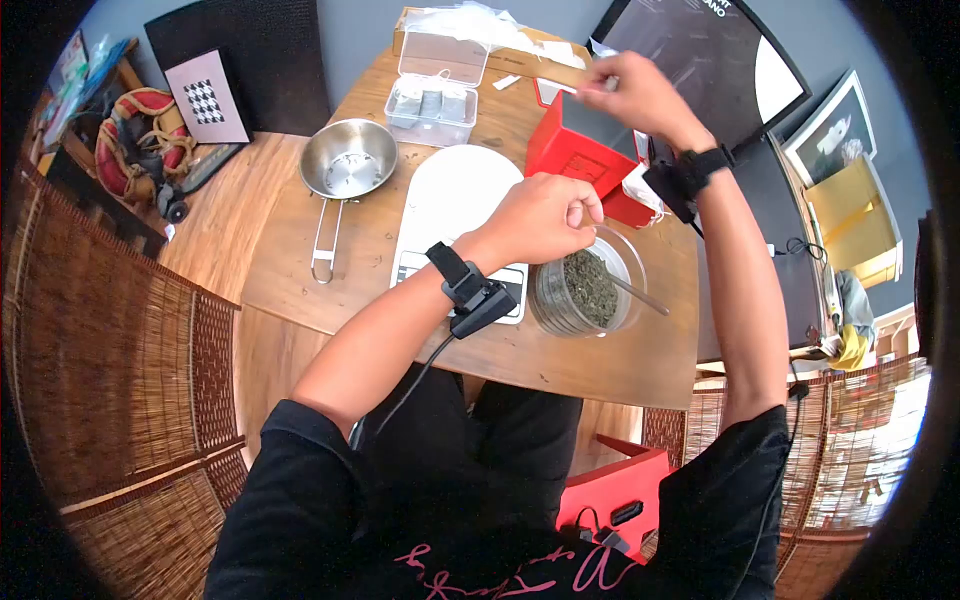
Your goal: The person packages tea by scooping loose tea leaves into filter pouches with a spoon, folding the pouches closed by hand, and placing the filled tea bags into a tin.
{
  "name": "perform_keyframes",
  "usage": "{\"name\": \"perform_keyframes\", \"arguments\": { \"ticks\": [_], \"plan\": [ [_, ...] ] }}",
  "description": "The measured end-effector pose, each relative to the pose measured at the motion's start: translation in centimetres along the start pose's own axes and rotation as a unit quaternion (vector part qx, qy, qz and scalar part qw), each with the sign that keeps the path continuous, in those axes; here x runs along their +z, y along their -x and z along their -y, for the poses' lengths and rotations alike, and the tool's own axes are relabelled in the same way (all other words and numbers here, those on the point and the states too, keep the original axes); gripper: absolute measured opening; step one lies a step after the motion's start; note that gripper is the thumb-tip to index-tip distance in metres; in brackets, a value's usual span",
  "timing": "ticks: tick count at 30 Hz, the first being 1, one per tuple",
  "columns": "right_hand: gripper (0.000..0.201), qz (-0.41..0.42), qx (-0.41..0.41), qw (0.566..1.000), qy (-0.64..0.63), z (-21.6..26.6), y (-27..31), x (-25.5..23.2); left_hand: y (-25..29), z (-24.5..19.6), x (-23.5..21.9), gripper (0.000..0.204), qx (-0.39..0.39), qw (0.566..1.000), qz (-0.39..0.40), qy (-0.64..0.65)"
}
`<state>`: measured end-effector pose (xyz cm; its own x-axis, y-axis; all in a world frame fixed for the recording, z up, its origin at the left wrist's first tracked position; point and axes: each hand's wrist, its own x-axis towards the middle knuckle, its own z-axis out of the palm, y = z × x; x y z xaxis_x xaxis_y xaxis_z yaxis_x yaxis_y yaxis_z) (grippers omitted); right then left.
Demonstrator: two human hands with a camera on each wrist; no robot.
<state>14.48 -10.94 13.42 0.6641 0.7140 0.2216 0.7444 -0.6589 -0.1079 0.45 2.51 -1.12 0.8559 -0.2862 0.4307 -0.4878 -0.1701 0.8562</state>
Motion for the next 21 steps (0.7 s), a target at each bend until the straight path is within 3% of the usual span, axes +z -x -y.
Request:
{"name": "perform_keyframes", "arguments": {
  "ticks": [2,6,8,11,18,21],
  "plan": [
    [0.026,0.088,-0.086,0.992,0.005,2.7,-2.4,1.5,0.1,-0.2,-0.1,0.017,0.009,1.0,-0.006,-0.021],
    [0.031,0.141,-0.105,0.98,0.087,5.2,-5.7,5.1,0.1,0.0,-0.2,0.021,0.014,0.999,-0.01,-0.042],
    [0.036,0.21,-0.083,0.969,0.104,6.6,-6.6,5.9,0.1,0.1,-0.1,0.021,0.013,0.999,-0.016,-0.045],
    [0.036,0.179,-0.166,0.963,0.112,6.3,-7.6,8.4,0.2,0.2,0.0,0.02,0.011,0.998,-0.018,-0.051],
    [0.039,0.17,-0.105,0.977,0.076,5.3,-8.3,10.0,0.2,0.2,0.0,0.019,0.006,0.998,-0.01,-0.063],
    [0.037,0.132,-0.142,0.978,0.08,4.3,-7.6,9.1,0.1,0.2,0.1,0.02,0.025,0.998,-0.013,-0.064]
  ]
}}
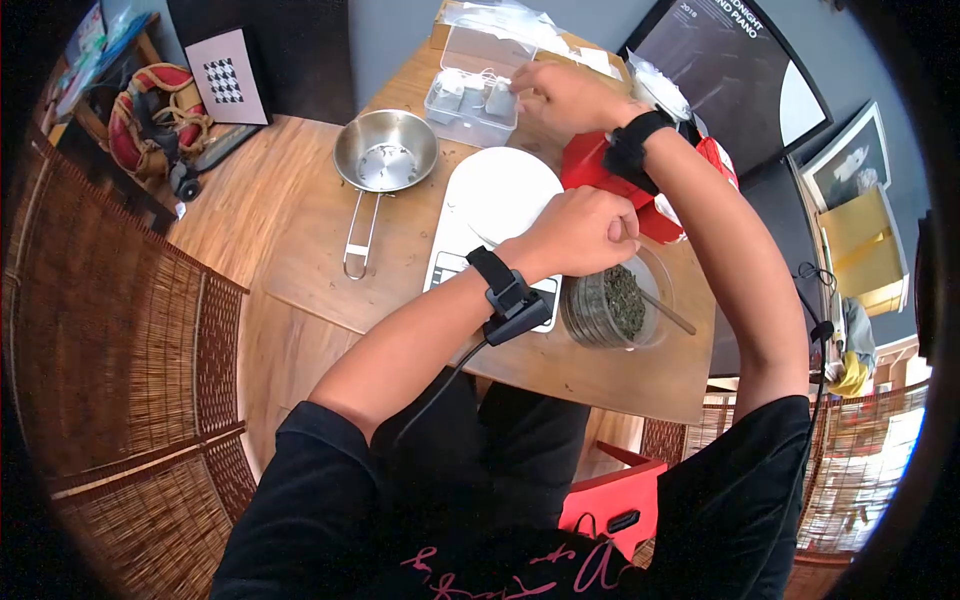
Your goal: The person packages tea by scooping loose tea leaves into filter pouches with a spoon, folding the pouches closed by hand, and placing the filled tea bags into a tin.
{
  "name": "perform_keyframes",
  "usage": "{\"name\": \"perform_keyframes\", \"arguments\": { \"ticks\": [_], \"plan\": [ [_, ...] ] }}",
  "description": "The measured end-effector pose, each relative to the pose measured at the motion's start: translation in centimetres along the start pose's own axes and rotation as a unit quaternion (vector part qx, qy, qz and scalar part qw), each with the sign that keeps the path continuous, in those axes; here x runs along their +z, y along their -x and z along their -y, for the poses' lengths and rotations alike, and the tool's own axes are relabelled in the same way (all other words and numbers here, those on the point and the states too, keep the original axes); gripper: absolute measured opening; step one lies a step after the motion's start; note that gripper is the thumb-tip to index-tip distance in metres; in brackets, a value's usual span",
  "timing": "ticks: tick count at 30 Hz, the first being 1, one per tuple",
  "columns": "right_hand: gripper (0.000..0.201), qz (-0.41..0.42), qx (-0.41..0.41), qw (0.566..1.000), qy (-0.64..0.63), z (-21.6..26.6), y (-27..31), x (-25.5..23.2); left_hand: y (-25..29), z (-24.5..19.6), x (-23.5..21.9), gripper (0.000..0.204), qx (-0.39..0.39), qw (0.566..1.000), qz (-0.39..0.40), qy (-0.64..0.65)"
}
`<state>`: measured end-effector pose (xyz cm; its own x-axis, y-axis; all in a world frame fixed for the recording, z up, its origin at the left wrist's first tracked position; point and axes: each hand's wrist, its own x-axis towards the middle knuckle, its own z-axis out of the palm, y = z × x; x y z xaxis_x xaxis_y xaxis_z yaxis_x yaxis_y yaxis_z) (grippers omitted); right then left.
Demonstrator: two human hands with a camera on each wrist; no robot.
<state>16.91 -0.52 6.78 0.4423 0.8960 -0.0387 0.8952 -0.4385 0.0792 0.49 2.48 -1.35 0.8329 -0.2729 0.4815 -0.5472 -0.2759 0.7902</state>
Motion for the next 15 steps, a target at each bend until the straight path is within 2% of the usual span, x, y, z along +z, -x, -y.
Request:
{"name": "perform_keyframes", "arguments": {
  "ticks": [2,3,4,6,8,9,10,13,14,15],
  "plan": [
    [0.033,-0.087,-0.035,0.994,-0.063,0.0,1.4,-1.6,-0.2,0.2,0.2,0.025,0.002,0.998,-0.03,0.054],
    [0.03,-0.126,-0.023,0.99,-0.066,1.0,2.9,-3.1,-0.3,-0.1,0.2,0.028,0.005,0.994,-0.058,0.087],
    [0.03,-0.125,-0.02,0.99,-0.065,1.2,4.0,-4.2,-0.4,-0.4,0.2,0.028,0.006,0.994,-0.056,0.089],
    [0.024,-0.179,0.069,0.97,-0.149,1.2,6.5,-5.8,-0.7,-0.6,0.0,0.026,-0.013,0.98,-0.138,0.143],
    [0.021,-0.209,0.063,0.961,-0.171,2.0,9.9,-7.1,-1.0,-0.5,-0.2,0.022,-0.021,0.974,-0.149,0.17],
    [0.019,-0.237,0.049,0.951,-0.192,2.6,11.6,-7.6,-1.2,-0.4,-0.2,0.021,-0.01,0.96,-0.194,0.201],
    [0.019,-0.239,0.056,0.95,-0.191,3.2,13.1,-7.8,-1.4,-0.3,-0.2,0.02,0.0,0.943,-0.237,0.233],
    [0.018,-0.255,0.077,0.939,-0.22,4.2,16.9,-7.5,-1.2,-0.9,-0.6,0.018,0.022,0.935,-0.264,0.236],
    [0.018,-0.257,0.084,0.937,-0.22,4.5,17.9,-7.2,-1.1,-1.2,-0.6,0.02,0.04,0.93,-0.288,0.227],
    [0.018,-0.266,0.087,0.928,-0.246,4.9,18.7,-6.9,-1.2,-0.7,-0.8,0.031,0.046,0.943,-0.271,0.19]
  ]
}}
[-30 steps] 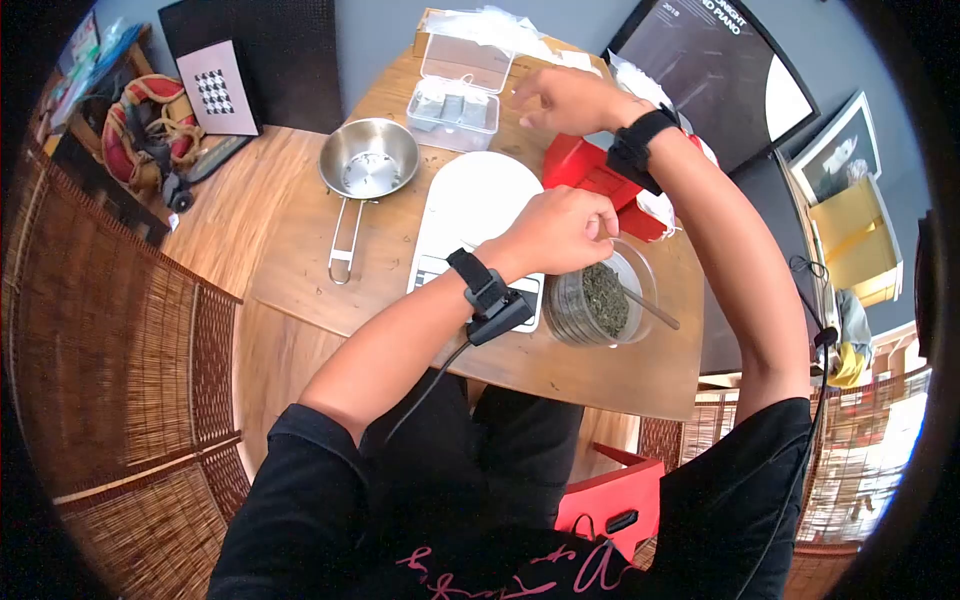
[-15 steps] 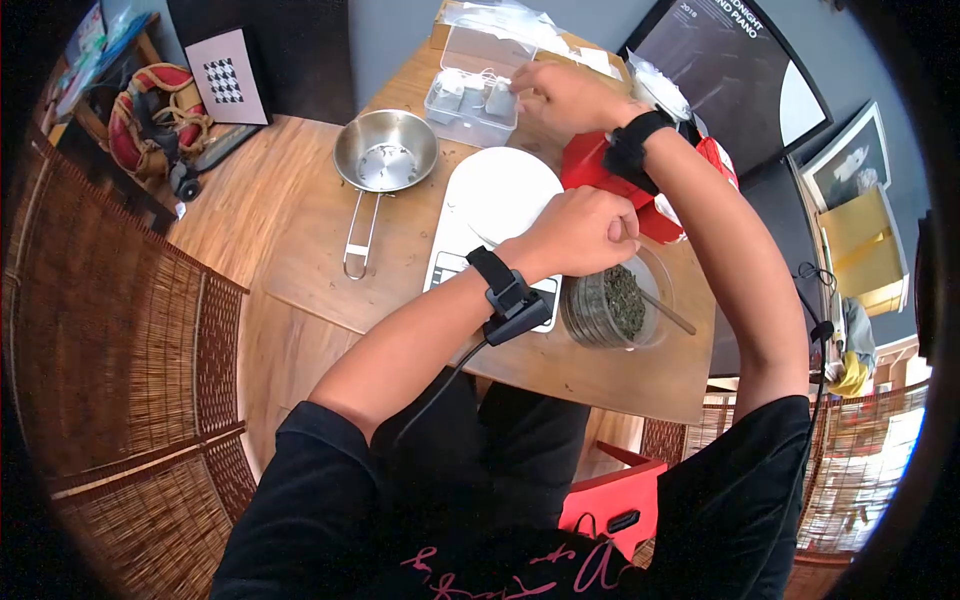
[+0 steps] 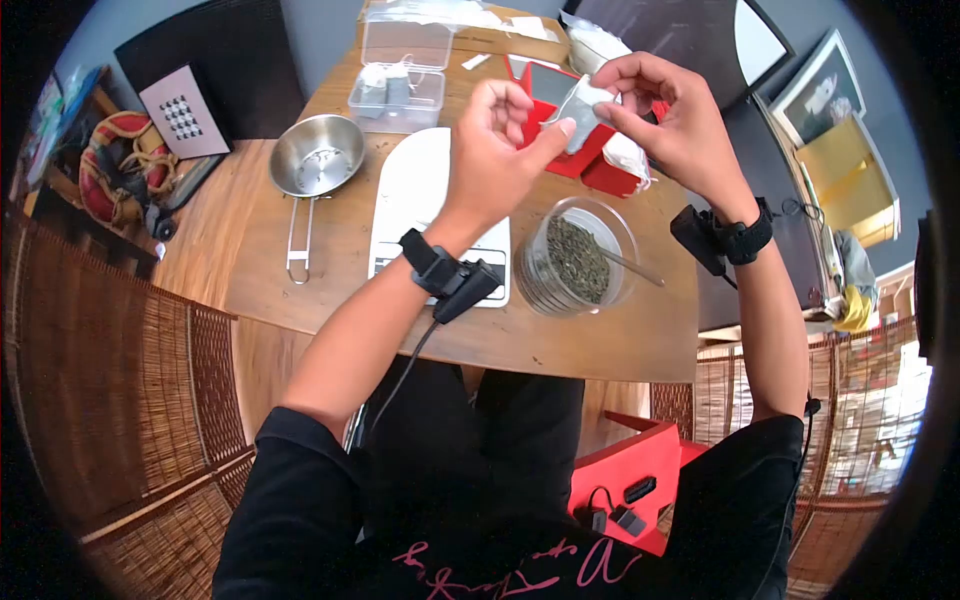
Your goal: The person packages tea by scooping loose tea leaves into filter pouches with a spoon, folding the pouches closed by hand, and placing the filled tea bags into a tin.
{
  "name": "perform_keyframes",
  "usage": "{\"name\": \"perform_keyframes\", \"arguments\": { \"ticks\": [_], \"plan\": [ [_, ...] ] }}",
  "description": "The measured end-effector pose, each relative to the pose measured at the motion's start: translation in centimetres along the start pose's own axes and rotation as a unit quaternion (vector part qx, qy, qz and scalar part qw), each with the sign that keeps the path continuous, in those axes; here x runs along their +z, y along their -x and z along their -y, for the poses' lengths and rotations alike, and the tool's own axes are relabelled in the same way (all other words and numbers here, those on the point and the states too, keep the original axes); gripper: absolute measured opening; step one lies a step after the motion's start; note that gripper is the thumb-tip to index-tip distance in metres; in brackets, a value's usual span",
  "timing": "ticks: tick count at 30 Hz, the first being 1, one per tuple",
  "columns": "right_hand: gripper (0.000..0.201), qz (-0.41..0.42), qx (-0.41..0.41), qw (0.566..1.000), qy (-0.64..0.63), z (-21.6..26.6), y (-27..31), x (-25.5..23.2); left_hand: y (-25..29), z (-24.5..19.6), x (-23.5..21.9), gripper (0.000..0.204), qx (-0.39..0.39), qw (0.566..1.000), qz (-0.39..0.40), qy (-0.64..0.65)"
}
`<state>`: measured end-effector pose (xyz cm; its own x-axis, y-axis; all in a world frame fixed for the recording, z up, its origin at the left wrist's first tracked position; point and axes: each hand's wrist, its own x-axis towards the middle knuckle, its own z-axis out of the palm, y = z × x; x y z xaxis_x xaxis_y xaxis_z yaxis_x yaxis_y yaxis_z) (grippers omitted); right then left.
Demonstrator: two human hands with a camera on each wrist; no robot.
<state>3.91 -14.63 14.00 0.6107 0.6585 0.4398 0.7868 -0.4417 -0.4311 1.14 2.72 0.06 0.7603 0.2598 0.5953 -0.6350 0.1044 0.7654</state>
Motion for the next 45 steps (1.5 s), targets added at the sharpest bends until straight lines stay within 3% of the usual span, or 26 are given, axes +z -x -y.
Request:
{"name": "perform_keyframes", "arguments": {
  "ticks": [1,4,8,12,26,32,40,45],
  "plan": [
    [0.018,-0.01,0.008,1.0,-0.027,0.2,0.9,0.0,0.1,0.0,0.0,0.031,-0.003,1.0,0.008,0.002],
    [0.017,-0.012,0.026,0.999,-0.041,0.5,3.0,0.0,-0.1,-1.1,0.0,0.044,-0.08,0.977,0.17,0.104],
    [0.013,0.006,0.024,1.0,-0.019,0.3,4.7,-0.2,0.2,-1.2,0.2,0.031,-0.09,0.965,0.213,0.123],
    [0.013,0.024,-0.015,0.999,-0.024,0.0,5.5,-0.4,0.2,-1.6,-0.1,0.032,-0.148,0.955,0.234,0.104],
    [0.019,0.076,-0.017,0.994,-0.07,-2.0,6.7,-0.9,0.4,-1.5,-0.1,0.031,-0.131,0.954,0.26,0.073],
    [0.019,0.064,0.015,0.994,-0.087,-2.8,7.0,-0.6,0.4,-0.7,-0.2,0.03,-0.124,0.955,0.261,0.073],
    [0.019,0.035,-0.003,0.997,-0.069,-3.1,7.3,-0.3,0.3,-0.9,0.0,0.028,-0.116,0.955,0.263,0.073],
    [0.02,0.007,0.027,0.996,-0.08,-3.4,7.7,0.2,0.2,-0.9,0.3,0.039,-0.129,0.939,0.28,0.156]
  ]
}}
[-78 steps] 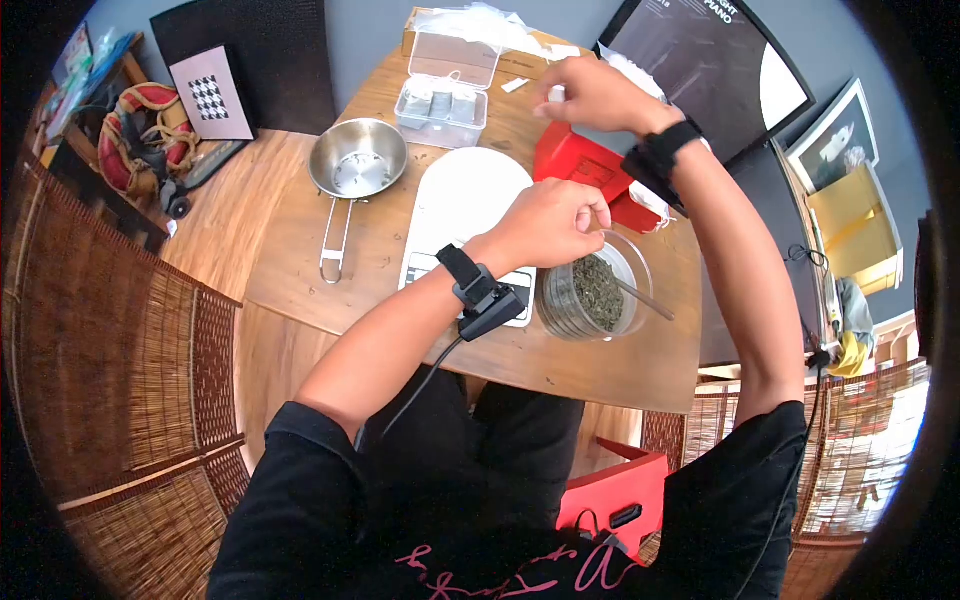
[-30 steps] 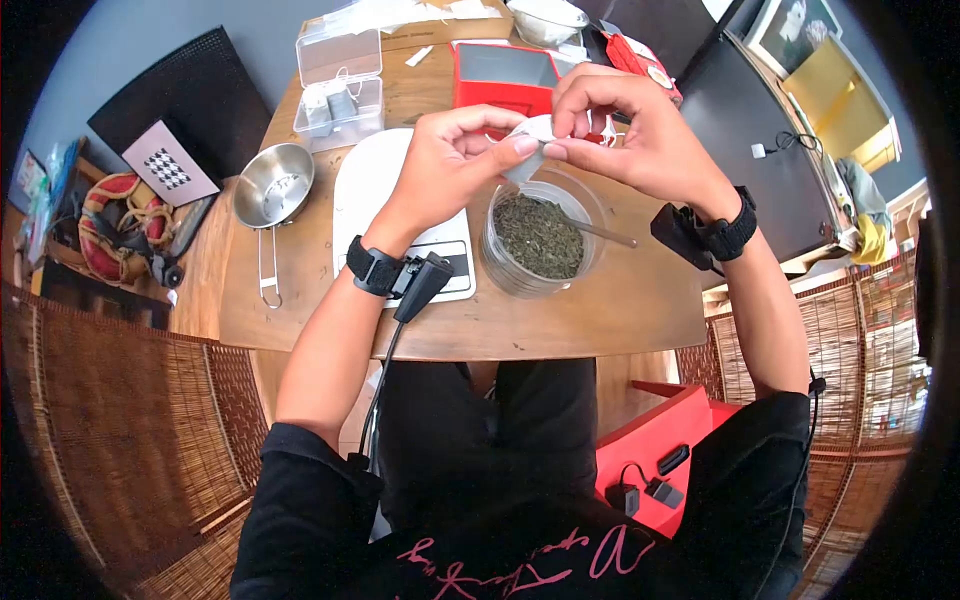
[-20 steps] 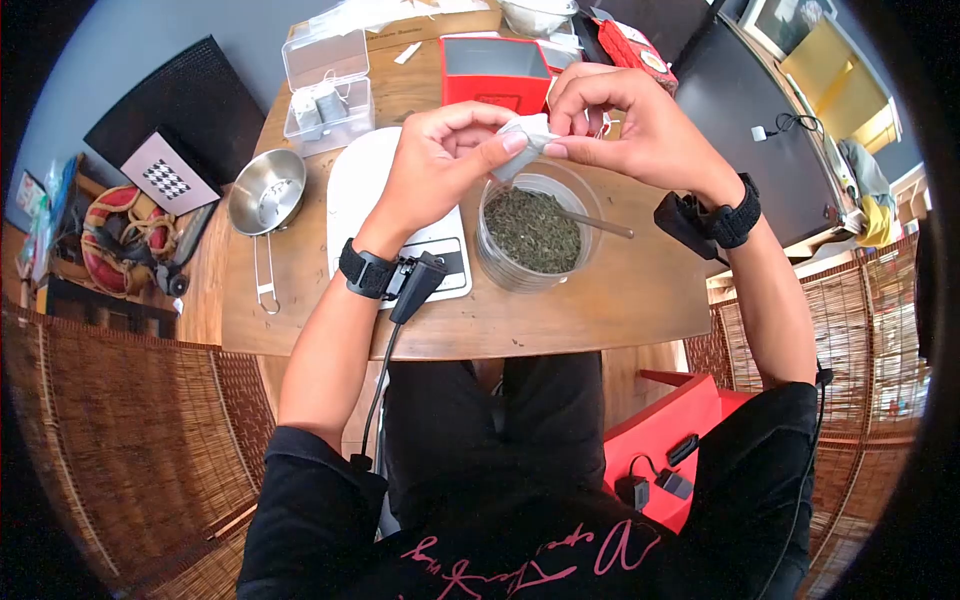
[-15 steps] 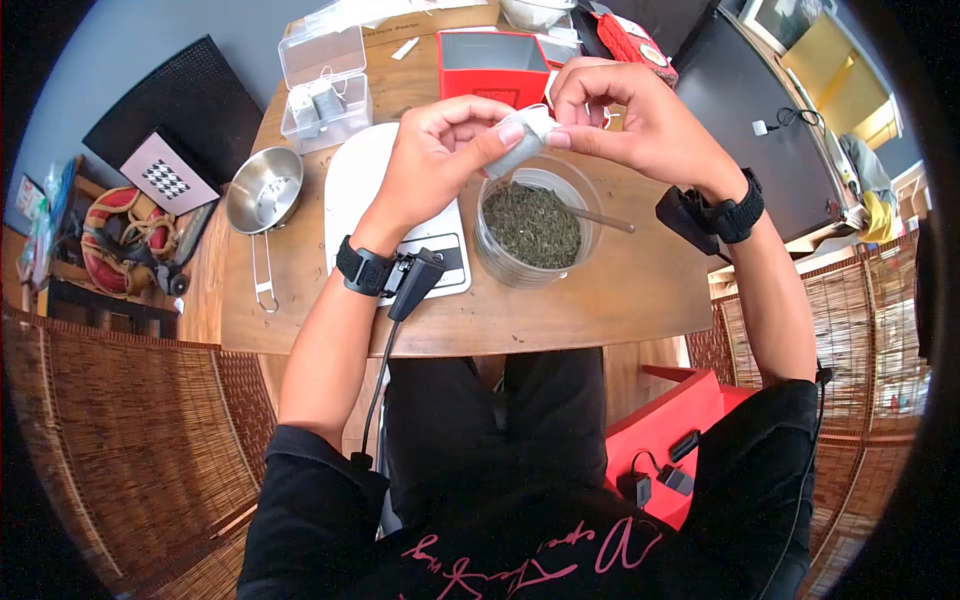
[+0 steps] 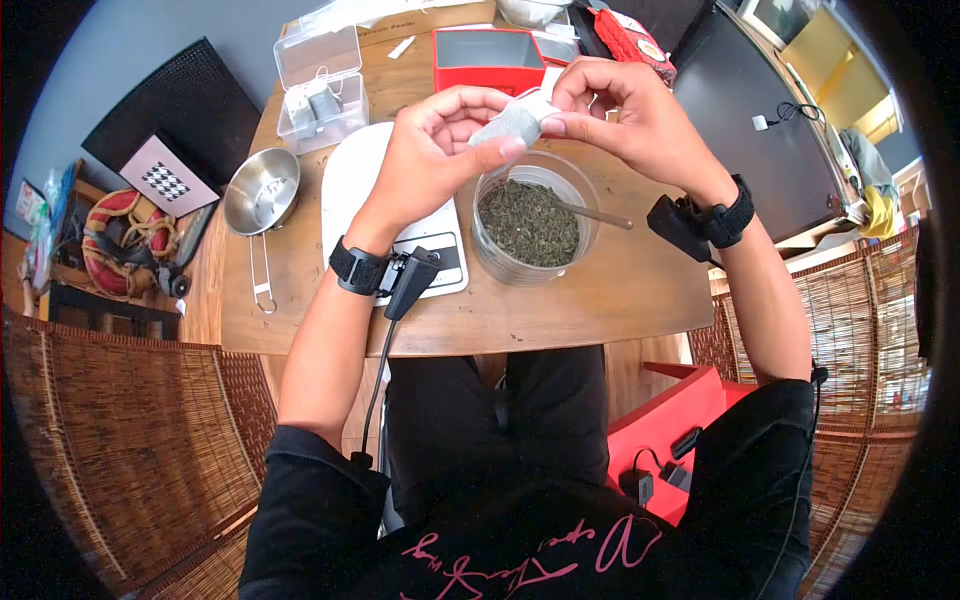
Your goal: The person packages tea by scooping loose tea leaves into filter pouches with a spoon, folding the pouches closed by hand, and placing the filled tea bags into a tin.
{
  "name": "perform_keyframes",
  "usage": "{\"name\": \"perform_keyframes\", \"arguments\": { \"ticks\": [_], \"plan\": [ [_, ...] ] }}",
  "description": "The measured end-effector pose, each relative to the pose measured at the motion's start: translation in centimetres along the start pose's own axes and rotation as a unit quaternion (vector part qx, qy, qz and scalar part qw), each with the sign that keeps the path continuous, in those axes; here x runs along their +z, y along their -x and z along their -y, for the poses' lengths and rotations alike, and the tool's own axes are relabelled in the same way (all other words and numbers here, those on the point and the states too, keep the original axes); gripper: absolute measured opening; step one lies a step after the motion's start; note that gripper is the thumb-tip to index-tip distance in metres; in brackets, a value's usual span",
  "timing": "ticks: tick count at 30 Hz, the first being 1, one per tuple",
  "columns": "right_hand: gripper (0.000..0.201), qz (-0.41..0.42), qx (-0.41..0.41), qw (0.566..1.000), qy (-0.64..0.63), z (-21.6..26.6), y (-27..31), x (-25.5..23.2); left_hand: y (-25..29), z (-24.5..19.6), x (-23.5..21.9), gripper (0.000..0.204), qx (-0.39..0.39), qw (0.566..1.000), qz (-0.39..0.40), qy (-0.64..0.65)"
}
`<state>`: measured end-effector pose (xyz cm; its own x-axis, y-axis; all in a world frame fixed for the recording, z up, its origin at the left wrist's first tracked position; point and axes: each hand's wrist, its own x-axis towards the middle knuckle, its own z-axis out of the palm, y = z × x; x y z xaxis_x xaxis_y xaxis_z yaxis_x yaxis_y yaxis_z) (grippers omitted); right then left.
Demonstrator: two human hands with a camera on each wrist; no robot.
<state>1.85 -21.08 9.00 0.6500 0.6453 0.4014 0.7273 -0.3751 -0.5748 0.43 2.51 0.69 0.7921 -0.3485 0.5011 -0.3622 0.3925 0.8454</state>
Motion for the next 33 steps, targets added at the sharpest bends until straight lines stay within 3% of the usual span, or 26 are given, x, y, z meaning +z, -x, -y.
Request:
{"name": "perform_keyframes", "arguments": {
  "ticks": [2,6,8,11,14,20,23,25,29,33],
  "plan": [
    [0.02,-0.016,0.054,0.997,-0.048,0.1,0.2,0.2,-0.1,-0.1,-0.1,0.041,0.005,1.0,-0.011,-0.001],
    [0.018,0.025,0.029,0.998,-0.041,0.0,1.1,0.0,-0.2,-0.2,-0.7,0.044,0.023,0.998,-0.042,0.05],
    [0.015,0.04,0.092,0.99,-0.102,-0.1,1.5,0.1,-0.1,-0.3,-0.8,0.041,0.02,0.997,-0.049,0.05],
    [0.014,-0.029,0.115,0.975,-0.189,-0.5,1.8,0.7,0.1,-0.2,-1.0,0.039,0.015,0.999,-0.04,0.02],
    [0.015,-0.021,0.128,0.971,-0.199,0.8,2.1,1.3,0.4,-0.6,-0.7,0.04,-0.035,0.998,0.015,-0.04],
    [0.016,0.059,0.121,0.968,-0.21,-0.2,2.5,1.6,0.6,-1.1,0.7,0.039,-0.055,0.998,0.007,-0.033],
    [0.013,0.061,0.127,0.968,-0.209,-0.5,2.8,1.8,0.7,-0.9,0.5,0.038,-0.057,0.994,0.026,-0.086],
    [0.013,0.046,0.123,0.969,-0.211,-0.7,3.2,2.0,0.6,-0.5,0.6,0.039,-0.025,0.999,0.015,-0.025],
    [0.012,0.011,0.122,0.967,-0.224,-0.9,3.4,2.0,0.5,-0.5,0.3,0.033,-0.035,0.999,-0.016,-0.005],
    [0.013,0.046,0.123,0.965,-0.226,-0.6,3.3,1.6,0.6,-0.4,0.2,0.024,-0.007,0.998,-0.008,-0.059]
  ]
}}
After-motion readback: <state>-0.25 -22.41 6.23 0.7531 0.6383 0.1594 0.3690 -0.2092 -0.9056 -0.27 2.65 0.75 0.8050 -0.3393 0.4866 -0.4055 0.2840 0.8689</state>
